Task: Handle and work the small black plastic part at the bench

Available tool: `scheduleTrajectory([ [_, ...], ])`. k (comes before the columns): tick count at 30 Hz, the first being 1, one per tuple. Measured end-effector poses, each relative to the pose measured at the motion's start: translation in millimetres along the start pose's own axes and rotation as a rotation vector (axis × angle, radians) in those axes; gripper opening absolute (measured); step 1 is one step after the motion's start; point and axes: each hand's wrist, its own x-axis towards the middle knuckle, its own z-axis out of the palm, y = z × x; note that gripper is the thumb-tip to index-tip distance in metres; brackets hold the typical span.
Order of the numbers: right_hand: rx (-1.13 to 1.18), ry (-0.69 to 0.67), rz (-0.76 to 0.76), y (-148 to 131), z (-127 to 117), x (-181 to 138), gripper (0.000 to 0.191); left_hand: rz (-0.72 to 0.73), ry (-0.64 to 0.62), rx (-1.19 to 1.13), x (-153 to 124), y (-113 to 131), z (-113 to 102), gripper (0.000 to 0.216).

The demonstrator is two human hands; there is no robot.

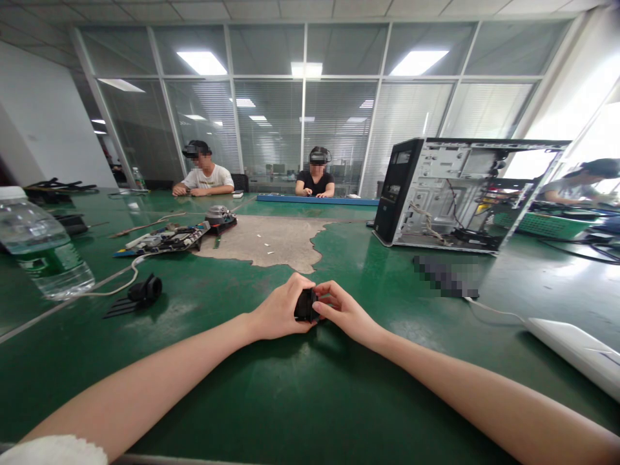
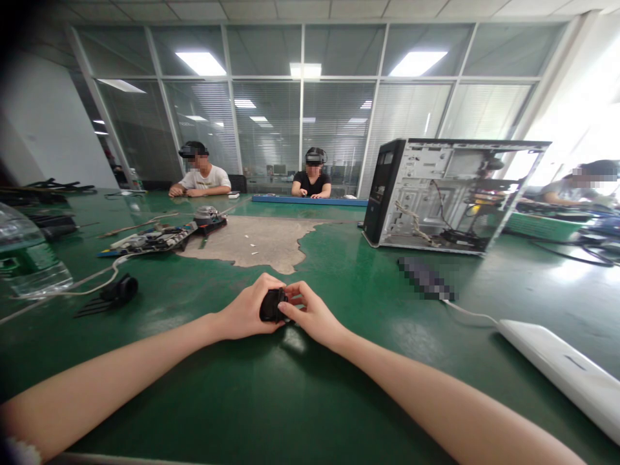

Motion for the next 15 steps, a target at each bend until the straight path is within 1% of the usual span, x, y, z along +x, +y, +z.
scheduleTrajectory([
  [2, -0.007, -0.011, 0.002, -1.6, 0.2, -0.7, 0.022, -0.004, -0.001, 0.000, -0.1, -0.1, 0.0, 0.056],
  [6, -0.039, -0.034, -0.043, -5.7, 1.1, -5.0, 0.022, -0.010, 0.004, 0.007, -0.8, 0.0, -0.1, 0.057],
  [9, -0.078, -0.020, -0.053, -7.3, 1.6, -7.0, 0.022, -0.012, 0.006, 0.012, -0.9, 0.3, -0.1, 0.056],
  [12, -0.057, -0.003, -0.039, -6.8, 1.7, -5.9, 0.019, -0.013, 0.010, 0.013, -0.2, 0.6, 0.0, 0.056],
  [15, -0.062, 0.009, -0.032, -4.8, 1.3, -3.7, 0.020, -0.012, 0.007, 0.008, 0.8, 0.8, 0.1, 0.055],
])
